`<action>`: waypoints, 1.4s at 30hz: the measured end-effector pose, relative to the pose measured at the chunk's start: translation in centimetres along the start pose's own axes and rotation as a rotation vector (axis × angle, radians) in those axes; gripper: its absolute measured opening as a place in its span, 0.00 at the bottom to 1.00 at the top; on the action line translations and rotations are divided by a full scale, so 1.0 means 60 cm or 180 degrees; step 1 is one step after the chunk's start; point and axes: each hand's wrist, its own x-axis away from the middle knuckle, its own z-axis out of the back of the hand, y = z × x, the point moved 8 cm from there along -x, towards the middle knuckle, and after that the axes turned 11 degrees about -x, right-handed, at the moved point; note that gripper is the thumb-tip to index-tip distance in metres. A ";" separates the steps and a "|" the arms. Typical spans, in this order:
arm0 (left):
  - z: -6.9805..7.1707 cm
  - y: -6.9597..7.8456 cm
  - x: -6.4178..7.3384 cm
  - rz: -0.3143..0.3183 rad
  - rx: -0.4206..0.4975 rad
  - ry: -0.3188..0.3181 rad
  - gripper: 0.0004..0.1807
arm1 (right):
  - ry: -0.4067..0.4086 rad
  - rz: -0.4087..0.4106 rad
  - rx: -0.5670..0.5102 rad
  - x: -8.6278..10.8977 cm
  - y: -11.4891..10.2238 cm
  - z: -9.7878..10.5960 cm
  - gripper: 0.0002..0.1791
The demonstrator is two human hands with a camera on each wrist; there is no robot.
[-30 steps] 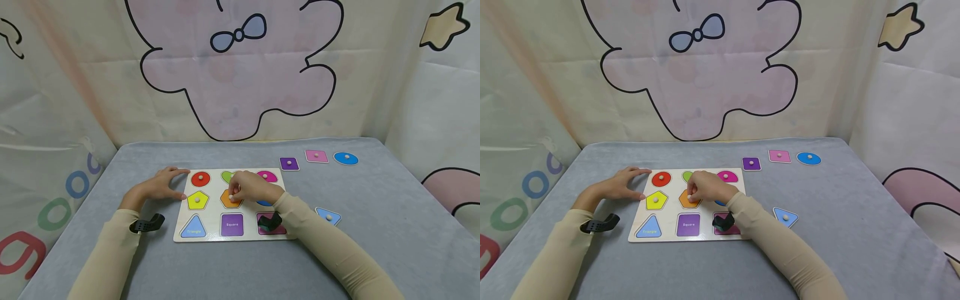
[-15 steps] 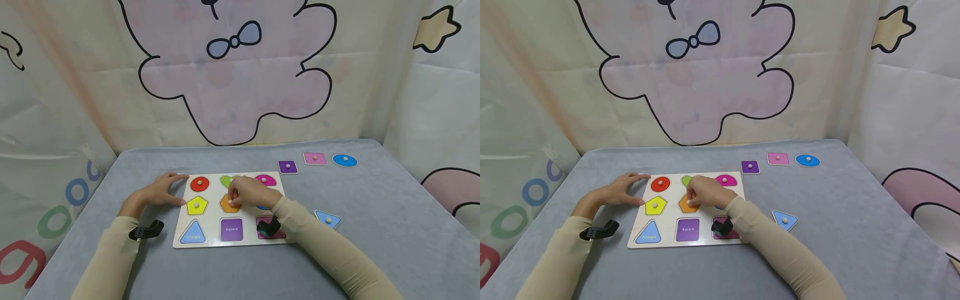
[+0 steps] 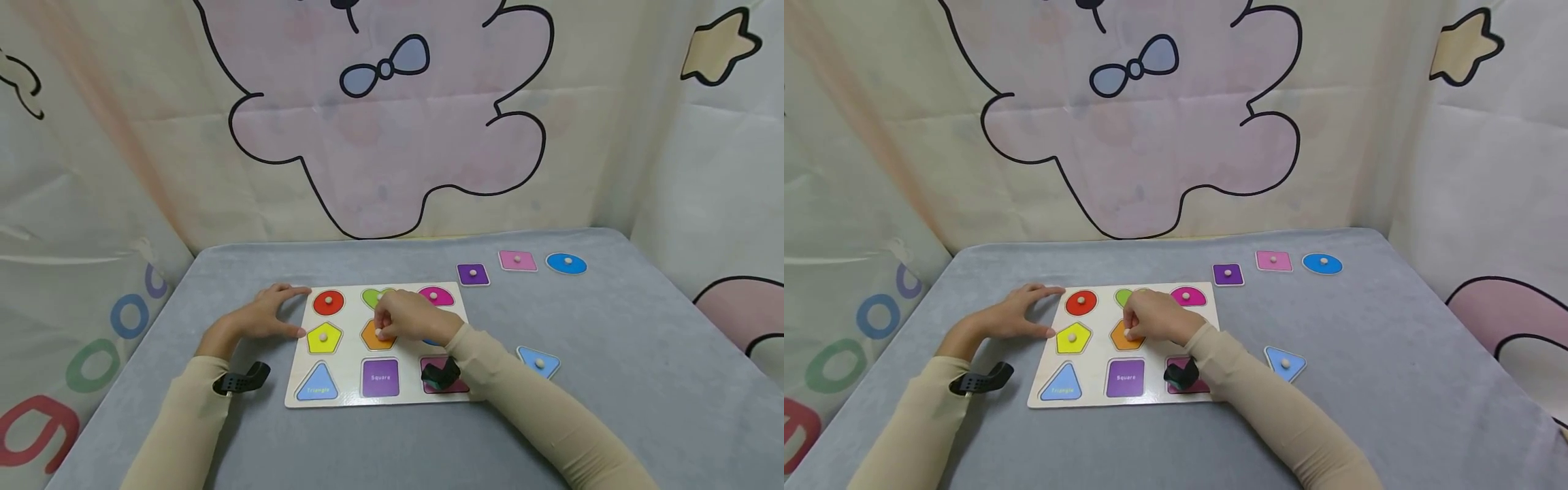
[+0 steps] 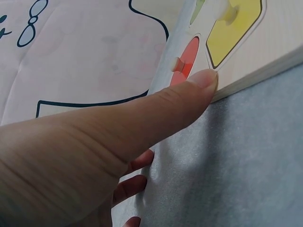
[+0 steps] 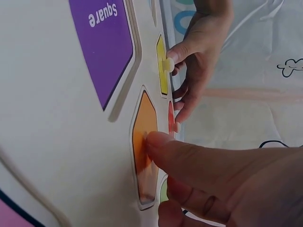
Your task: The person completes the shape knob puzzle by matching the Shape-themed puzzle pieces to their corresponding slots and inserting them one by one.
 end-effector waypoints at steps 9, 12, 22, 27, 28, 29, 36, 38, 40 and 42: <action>0.002 -0.003 0.001 0.0019 0.0020 0.0022 0.50 | 0.0042 -0.0031 0.0098 0.000 -0.006 0.002 0.07; 0.001 -0.006 0.003 0.0037 0.0024 0.0019 0.50 | 0.0025 -0.0001 0.0092 0.000 -0.011 0.000 0.08; 0.000 -0.016 0.015 0.0035 0.0043 0.0045 0.50 | 0.0021 0.0096 0.0089 -0.004 -0.028 0.014 0.12; 0.004 -0.013 0.013 0.0016 0.0011 0.0061 0.51 | 0.0102 0.0085 -0.0073 0.006 -0.030 0.044 0.11; 0.004 -0.012 0.012 0.0018 0.0010 0.0054 0.51 | 0.0127 0.0087 -0.0143 0.009 -0.029 0.052 0.11; 0.005 -0.010 0.011 0.0022 0.0007 0.0045 0.51 | 0.0153 0.0095 -0.0210 0.013 -0.028 0.060 0.11; 0.005 -0.004 0.007 0.0069 0.0004 -0.0043 0.50 | 0.0392 0.0226 -0.0514 0.033 -0.011 0.119 0.12; 0.004 -0.003 0.005 0.0078 0.0001 -0.0042 0.50 | 0.0475 0.0247 -0.0535 0.039 -0.002 0.137 0.13; 0.003 -0.003 0.003 0.0080 -0.0005 -0.0043 0.50 | 0.0541 0.0227 -0.0545 0.049 0.010 0.153 0.13; 0.002 0.000 0.002 0.0084 -0.0013 -0.0049 0.50 | 0.0636 0.0206 -0.0532 0.060 0.025 0.168 0.13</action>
